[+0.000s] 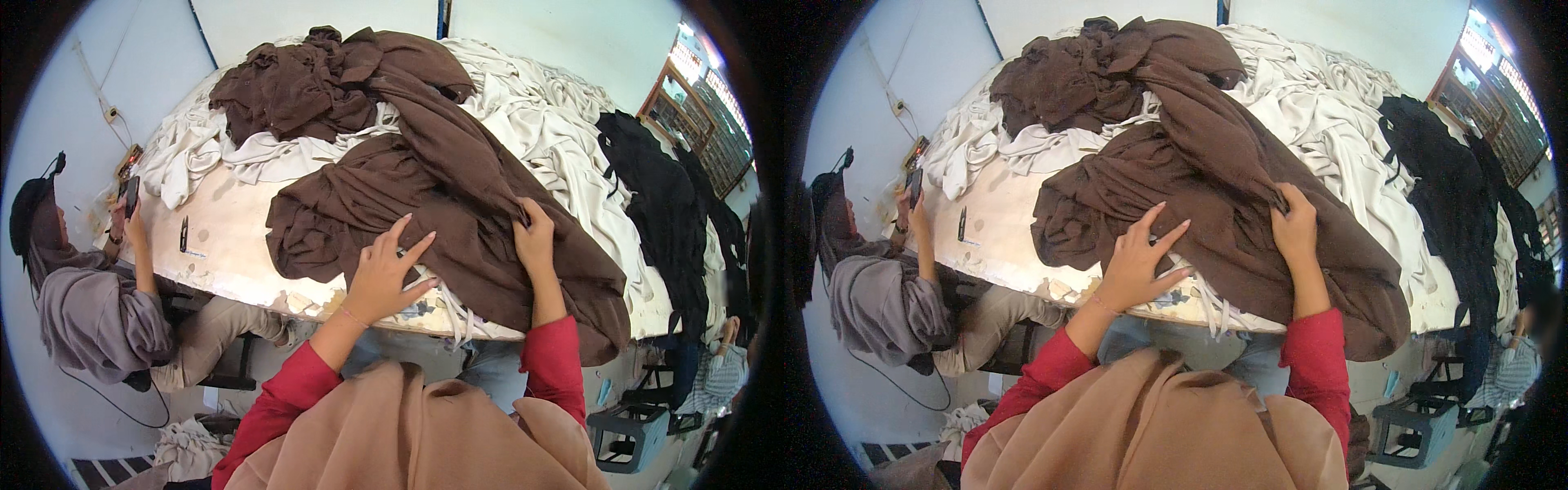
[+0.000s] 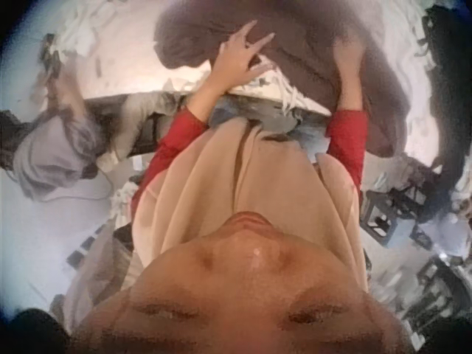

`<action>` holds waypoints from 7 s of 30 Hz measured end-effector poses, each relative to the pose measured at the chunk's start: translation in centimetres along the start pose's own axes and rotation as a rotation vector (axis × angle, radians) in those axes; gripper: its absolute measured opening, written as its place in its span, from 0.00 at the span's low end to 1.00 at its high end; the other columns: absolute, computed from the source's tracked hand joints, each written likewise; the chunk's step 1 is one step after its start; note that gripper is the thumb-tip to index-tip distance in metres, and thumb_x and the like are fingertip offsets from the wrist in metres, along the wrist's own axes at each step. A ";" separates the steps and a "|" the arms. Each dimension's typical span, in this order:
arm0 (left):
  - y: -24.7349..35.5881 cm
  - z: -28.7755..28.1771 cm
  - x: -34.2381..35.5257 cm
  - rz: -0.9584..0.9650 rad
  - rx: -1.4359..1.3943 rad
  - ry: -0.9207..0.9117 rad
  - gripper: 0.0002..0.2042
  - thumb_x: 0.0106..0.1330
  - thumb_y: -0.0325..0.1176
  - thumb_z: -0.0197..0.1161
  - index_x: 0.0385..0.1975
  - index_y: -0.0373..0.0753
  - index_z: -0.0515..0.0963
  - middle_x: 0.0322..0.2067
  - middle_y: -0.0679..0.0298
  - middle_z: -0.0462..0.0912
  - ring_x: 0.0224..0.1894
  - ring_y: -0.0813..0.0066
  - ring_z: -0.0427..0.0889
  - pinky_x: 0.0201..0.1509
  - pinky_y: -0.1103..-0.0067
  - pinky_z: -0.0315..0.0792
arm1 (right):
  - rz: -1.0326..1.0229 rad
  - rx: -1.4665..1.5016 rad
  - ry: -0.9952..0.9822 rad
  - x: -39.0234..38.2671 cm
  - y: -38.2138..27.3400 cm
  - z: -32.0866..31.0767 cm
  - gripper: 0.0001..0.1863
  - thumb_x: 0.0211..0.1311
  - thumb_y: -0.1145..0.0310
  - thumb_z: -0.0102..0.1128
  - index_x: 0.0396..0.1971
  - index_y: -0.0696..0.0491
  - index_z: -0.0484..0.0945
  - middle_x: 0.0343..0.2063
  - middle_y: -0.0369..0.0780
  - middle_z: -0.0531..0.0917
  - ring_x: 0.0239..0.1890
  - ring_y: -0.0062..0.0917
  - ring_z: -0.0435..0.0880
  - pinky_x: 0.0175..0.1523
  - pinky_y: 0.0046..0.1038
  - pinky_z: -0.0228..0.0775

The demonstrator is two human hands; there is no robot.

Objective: The person repeatedly picks at and pulls loose threads from a brown garment laid on a table. They turn the fabric over and continue removing threads from different areas by hand.

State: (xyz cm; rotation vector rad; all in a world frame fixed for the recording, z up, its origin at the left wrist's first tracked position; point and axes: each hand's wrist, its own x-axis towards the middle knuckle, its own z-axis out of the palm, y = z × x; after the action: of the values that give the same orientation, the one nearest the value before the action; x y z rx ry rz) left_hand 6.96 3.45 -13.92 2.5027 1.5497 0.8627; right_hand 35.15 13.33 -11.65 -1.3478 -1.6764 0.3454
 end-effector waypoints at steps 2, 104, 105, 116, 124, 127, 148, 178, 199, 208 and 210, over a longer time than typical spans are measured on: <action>-0.2 0.7 0.3 -0.004 0.119 -0.003 0.36 0.66 0.62 0.61 0.74 0.58 0.66 0.74 0.51 0.56 0.64 0.51 0.68 0.58 0.59 0.67 | -0.172 -0.043 -0.043 -1.8 -0.1 -1.1 0.21 0.50 0.83 0.58 0.47 0.57 0.81 0.42 0.50 0.83 0.48 0.48 0.84 0.54 0.36 0.74; -2.0 -8.2 6.4 0.121 -0.059 0.178 0.27 0.59 0.30 0.71 0.59 0.39 0.72 0.61 0.56 0.73 0.58 0.56 0.75 0.65 0.64 0.66 | 0.457 0.564 0.636 -18.0 11.2 -25.7 0.20 0.77 0.62 0.54 0.61 0.57 0.74 0.55 0.42 0.80 0.55 0.30 0.80 0.61 0.34 0.71; -1.9 -8.3 7.7 0.143 -0.172 0.068 0.29 0.59 0.30 0.72 0.62 0.38 0.71 0.63 0.55 0.72 0.57 0.57 0.76 0.63 0.67 0.68 | 0.417 0.610 0.624 -17.3 9.6 -24.8 0.21 0.78 0.60 0.54 0.62 0.56 0.73 0.56 0.42 0.80 0.56 0.31 0.79 0.61 0.33 0.71; -0.9 -7.3 14.4 0.162 0.030 -0.530 0.20 0.56 0.35 0.72 0.50 0.42 0.79 0.44 0.54 0.86 0.48 0.53 0.85 0.51 0.64 0.78 | 0.316 0.723 0.357 -8.8 3.5 -24.4 0.14 0.77 0.63 0.54 0.55 0.55 0.77 0.48 0.40 0.82 0.48 0.28 0.83 0.57 0.32 0.75; -8.1 -16.4 20.9 0.156 0.049 1.013 0.14 0.54 0.20 0.59 0.42 0.31 0.72 0.41 0.46 0.78 0.46 0.42 0.77 0.54 0.60 0.71 | -0.380 0.190 0.788 0.3 -5.5 -23.7 0.12 0.77 0.67 0.55 0.50 0.59 0.78 0.47 0.38 0.82 0.51 0.24 0.79 0.61 0.27 0.68; -14.8 -16.1 19.3 0.003 0.129 0.904 0.20 0.58 0.21 0.59 0.52 0.31 0.70 0.48 0.42 0.75 0.54 0.37 0.74 0.58 0.57 0.69 | -0.408 -0.007 0.227 -4.4 -9.5 -19.4 0.10 0.61 0.78 0.59 0.41 0.58 0.82 0.40 0.40 0.83 0.43 0.26 0.82 0.53 0.29 0.74; 2.8 0.4 17.6 -0.078 -0.635 -0.171 0.26 0.73 0.44 0.65 0.62 0.31 0.71 0.55 0.49 0.82 0.33 0.71 0.89 0.47 0.74 0.79 | 0.295 -0.418 -0.178 -12.5 1.8 -13.1 0.21 0.63 0.65 0.70 0.53 0.55 0.78 0.36 0.46 0.84 0.40 0.32 0.83 0.46 0.34 0.74; -1.1 -9.0 -0.6 -0.075 -0.347 -0.074 0.12 0.61 0.19 0.63 0.44 0.35 0.81 0.50 0.58 0.77 0.51 0.63 0.80 0.52 0.72 0.75 | 0.107 -0.073 -0.118 -9.7 0.9 -14.6 0.24 0.67 0.71 0.61 0.63 0.56 0.74 0.44 0.35 0.80 0.41 0.18 0.73 0.50 0.23 0.66; 6.4 -2.5 -1.5 0.284 -0.431 0.209 0.17 0.47 0.21 0.72 0.40 0.36 0.84 0.41 0.60 0.87 0.44 0.59 0.85 0.51 0.67 0.76 | -0.092 0.123 -0.334 -14.7 -7.8 -7.5 0.17 0.47 0.74 0.73 0.41 0.53 0.84 0.31 0.39 0.85 0.28 0.29 0.83 0.35 0.27 0.73; 7.6 -4.1 -1.1 0.468 -0.374 0.328 0.09 0.52 0.20 0.72 0.33 0.31 0.85 0.38 0.55 0.88 0.38 0.60 0.88 0.38 0.71 0.80 | -0.197 -0.096 -0.320 -13.6 -10.8 -8.0 0.13 0.67 0.57 0.64 0.43 0.50 0.79 0.30 0.41 0.79 0.26 0.38 0.81 0.31 0.36 0.70; 7.7 -4.4 -1.0 0.484 -0.366 0.316 0.08 0.52 0.21 0.72 0.33 0.32 0.85 0.38 0.55 0.88 0.38 0.61 0.88 0.38 0.72 0.80 | -0.250 -0.155 -0.329 -13.4 -11.2 -7.6 0.12 0.68 0.57 0.63 0.40 0.49 0.78 0.28 0.40 0.76 0.25 0.37 0.81 0.30 0.36 0.69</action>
State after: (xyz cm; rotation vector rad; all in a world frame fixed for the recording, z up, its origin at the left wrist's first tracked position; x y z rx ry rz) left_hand 10.64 -2.15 -8.05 2.5726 0.7288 1.5061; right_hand 33.84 -4.84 -6.16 -1.2198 -2.1587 0.3073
